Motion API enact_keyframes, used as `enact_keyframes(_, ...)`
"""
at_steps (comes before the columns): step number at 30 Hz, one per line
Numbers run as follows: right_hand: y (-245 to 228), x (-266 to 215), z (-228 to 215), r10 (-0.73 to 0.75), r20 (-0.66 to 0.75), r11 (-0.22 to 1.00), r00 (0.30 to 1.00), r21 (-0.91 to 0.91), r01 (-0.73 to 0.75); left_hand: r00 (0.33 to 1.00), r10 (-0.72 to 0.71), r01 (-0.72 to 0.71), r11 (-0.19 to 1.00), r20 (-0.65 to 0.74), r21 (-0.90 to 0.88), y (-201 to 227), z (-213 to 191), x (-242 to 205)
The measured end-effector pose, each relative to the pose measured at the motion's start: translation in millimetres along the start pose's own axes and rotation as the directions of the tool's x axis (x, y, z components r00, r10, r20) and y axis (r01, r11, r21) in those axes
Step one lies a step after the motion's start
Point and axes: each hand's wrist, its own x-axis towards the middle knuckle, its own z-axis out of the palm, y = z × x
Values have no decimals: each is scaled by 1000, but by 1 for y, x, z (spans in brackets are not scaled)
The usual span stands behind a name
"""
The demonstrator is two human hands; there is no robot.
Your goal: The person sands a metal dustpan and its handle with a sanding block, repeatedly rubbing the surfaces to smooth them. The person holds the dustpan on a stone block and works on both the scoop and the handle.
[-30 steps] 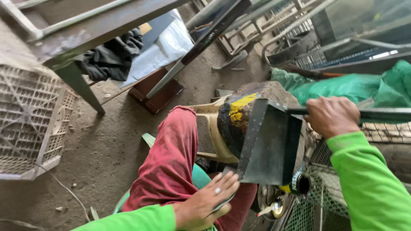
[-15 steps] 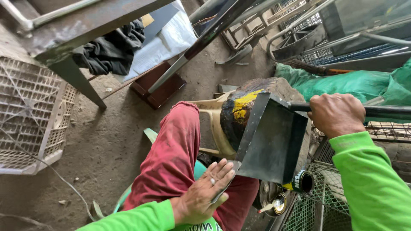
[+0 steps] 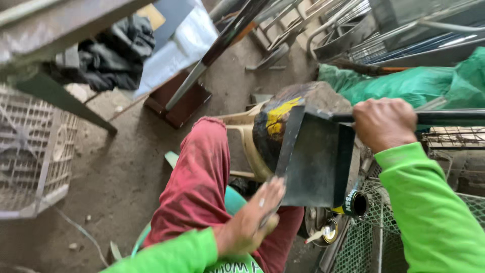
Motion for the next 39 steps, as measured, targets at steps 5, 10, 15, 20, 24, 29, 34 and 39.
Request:
enact_keyframes(5,-4,-23,10,-21,-128,1000,992,13,23,975,-207,202,977,-81,-70,-11,28,-23)
enact_keyframes(10,10,-22,-5,-22,-103,998,994,61,29,977,-122,127,992,-176,17,-5,29,28)
enact_keyframes(15,44,-59,-4,112,-222,984,968,-112,-140,975,29,3,990,-220,144,9,20,63)
enact_keyframes(20,90,-85,-38,192,-388,944,902,-178,-278,921,312,-251,933,-232,257,-11,6,128)
enact_keyframes(24,113,-102,-37,283,-470,926,836,-95,-367,904,399,-342,892,-157,297,-10,-9,185)
enact_keyframes(29,137,-102,-3,382,-555,922,739,178,-343,855,514,-465,823,-78,328,-5,-19,249)
enact_keyframes(34,159,-111,22,418,-590,908,691,304,-289,838,545,-506,787,-15,353,-23,-22,283)
enact_keyframes(39,142,-96,4,445,-536,896,718,262,-360,848,527,-501,770,47,396,-36,-34,291)
